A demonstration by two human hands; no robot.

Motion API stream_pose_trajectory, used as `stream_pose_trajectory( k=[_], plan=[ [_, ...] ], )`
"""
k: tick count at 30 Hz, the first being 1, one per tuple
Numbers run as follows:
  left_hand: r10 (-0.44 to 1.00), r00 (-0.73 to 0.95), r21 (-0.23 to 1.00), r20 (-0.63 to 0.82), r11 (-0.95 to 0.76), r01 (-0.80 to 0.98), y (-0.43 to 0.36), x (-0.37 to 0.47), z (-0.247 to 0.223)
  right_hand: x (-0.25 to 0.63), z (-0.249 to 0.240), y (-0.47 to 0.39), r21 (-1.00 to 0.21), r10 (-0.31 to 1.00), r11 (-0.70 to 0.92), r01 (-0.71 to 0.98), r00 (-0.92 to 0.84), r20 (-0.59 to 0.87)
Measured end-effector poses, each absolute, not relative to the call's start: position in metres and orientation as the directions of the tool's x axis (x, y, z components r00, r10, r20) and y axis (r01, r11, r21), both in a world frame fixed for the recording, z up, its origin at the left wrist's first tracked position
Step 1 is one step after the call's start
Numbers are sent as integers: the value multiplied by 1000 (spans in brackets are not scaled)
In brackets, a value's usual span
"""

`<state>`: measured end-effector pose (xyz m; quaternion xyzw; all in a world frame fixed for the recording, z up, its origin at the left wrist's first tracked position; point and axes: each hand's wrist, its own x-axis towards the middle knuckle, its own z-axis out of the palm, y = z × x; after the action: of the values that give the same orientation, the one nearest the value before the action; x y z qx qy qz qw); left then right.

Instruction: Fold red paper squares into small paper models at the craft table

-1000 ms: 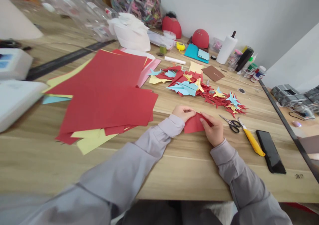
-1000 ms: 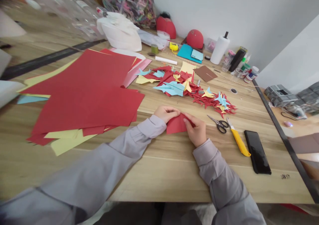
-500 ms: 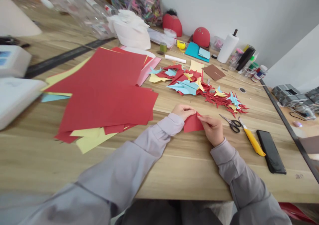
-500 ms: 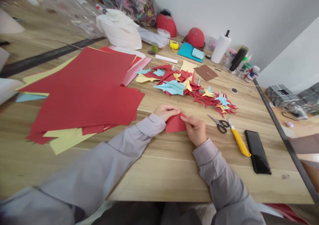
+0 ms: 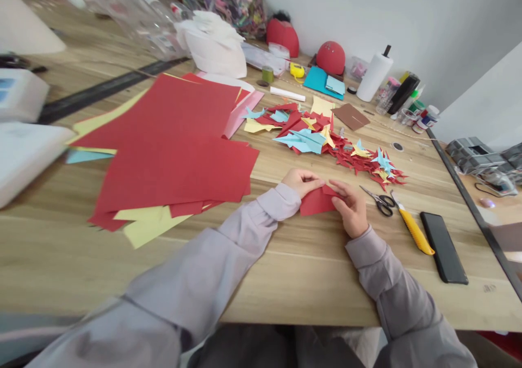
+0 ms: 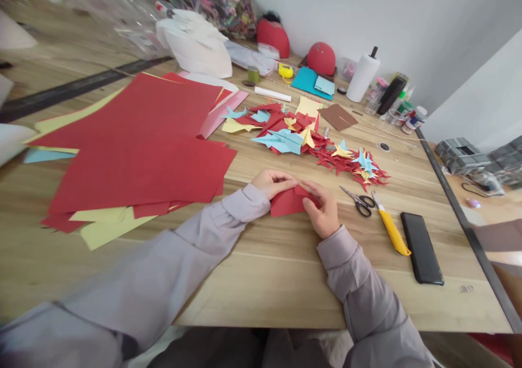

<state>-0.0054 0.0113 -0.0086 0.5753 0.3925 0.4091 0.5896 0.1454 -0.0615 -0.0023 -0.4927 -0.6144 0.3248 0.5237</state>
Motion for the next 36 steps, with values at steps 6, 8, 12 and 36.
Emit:
stream_pose_trajectory(
  k=[6,8,12,36],
  plan=[
    [921,380,989,90,-128,74,13,-5,-11,146,-1,-54,-906,977,183,381,34,212],
    [920,380,987,93,-136,88,14,-5,-11,147,-1,-52,-901,980,170,399,25,196],
    [920,380,985,95,-142,97,13,-5,-12,147,-1,-52,-915,986,145,375,23,165],
    [920,389,992,55,-93,81,11,-3,-9,145,-2,-52,-956,995,58,288,60,79]
  ],
)
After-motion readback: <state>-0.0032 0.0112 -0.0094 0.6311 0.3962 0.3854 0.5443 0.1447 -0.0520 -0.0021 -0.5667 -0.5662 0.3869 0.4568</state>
